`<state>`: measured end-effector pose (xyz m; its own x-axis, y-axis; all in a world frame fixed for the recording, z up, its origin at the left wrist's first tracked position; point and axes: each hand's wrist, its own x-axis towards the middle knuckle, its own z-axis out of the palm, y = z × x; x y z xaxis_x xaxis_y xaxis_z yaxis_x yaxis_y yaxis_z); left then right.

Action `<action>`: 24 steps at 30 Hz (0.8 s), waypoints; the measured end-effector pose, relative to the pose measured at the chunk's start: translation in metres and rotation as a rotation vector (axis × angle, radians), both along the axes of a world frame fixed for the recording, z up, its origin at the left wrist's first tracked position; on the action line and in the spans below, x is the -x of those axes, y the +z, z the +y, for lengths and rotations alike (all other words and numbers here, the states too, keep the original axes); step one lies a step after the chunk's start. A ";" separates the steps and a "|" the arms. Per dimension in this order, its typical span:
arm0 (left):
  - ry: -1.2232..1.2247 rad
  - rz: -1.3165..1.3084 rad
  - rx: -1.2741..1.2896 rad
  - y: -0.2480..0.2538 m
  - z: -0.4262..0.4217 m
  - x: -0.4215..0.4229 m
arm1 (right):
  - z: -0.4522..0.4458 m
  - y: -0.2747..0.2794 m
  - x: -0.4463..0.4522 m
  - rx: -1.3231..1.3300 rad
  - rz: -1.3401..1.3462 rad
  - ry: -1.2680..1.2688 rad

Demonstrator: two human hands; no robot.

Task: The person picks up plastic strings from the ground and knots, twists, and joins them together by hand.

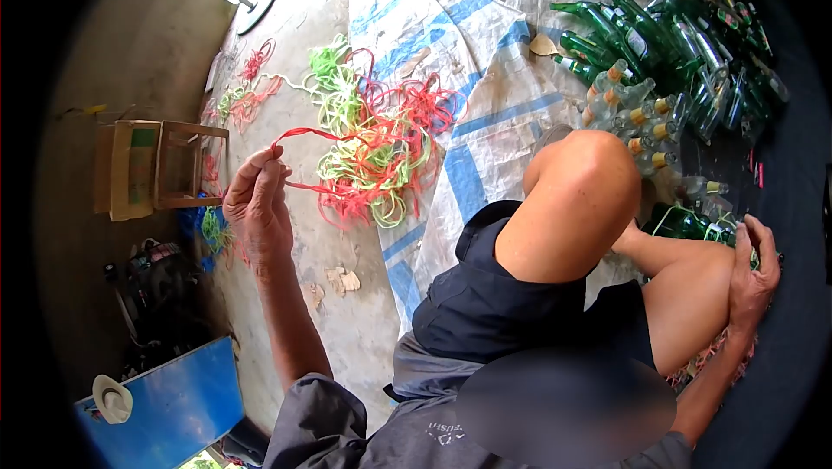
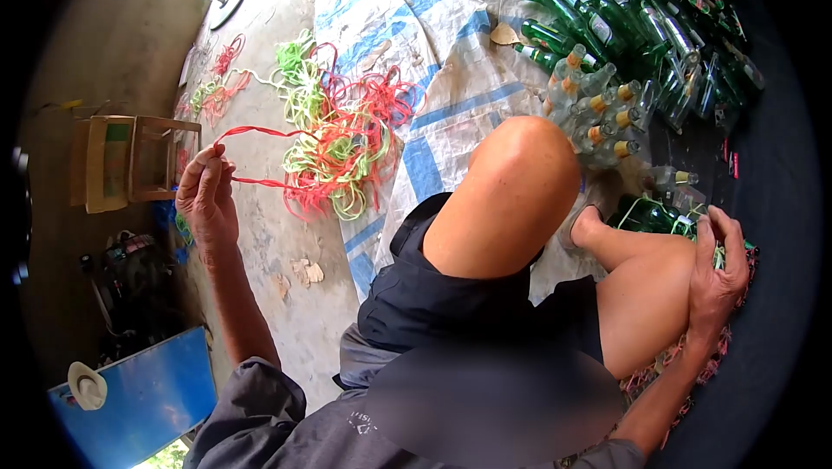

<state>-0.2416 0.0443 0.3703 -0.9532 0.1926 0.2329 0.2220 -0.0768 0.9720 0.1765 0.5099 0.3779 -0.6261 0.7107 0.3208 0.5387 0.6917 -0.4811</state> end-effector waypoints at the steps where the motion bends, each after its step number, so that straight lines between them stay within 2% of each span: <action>1: -0.044 0.039 0.019 0.006 0.000 -0.002 | 0.000 0.003 0.002 0.023 0.034 0.017; 5: -0.165 0.116 -0.003 0.038 0.015 -0.025 | -0.026 0.024 0.021 0.202 0.274 0.087; 7: -0.248 0.155 -0.014 0.055 0.023 -0.036 | -0.051 0.046 0.045 0.170 0.237 0.189; 8: -0.263 0.180 -0.014 0.063 0.028 -0.043 | -0.054 0.049 0.053 0.188 0.278 0.342; 10: -0.290 0.234 -0.015 0.078 0.042 -0.056 | -0.078 0.062 0.079 0.290 0.311 0.479; 11: -0.317 0.264 -0.016 0.084 0.046 -0.062 | -0.082 0.062 0.090 0.225 0.309 0.555; 14: -0.431 0.275 -0.005 0.103 0.055 -0.079 | -0.098 0.057 0.123 0.255 0.281 0.760; 16: -0.476 0.313 0.015 0.108 0.057 -0.088 | -0.120 0.056 0.149 0.317 0.303 0.802; 20: -0.557 0.341 0.017 0.113 0.067 -0.109 | -0.175 0.038 0.208 0.342 0.502 0.938; 22: -0.604 0.399 0.102 0.114 0.068 -0.118 | -0.203 0.021 0.229 0.333 0.545 0.994; 23: -0.620 0.392 0.088 0.114 0.070 -0.121 | -0.212 0.024 0.229 0.464 0.433 1.050; 24: -0.639 0.362 0.086 0.114 0.066 -0.121 | -0.221 0.014 0.227 0.511 0.452 1.090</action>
<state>-0.1211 0.1107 0.4844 -0.5152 0.7163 0.4706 0.4676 -0.2252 0.8548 -0.0509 0.2884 0.3915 -0.8659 0.0071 0.5002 -0.4657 0.3536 -0.8112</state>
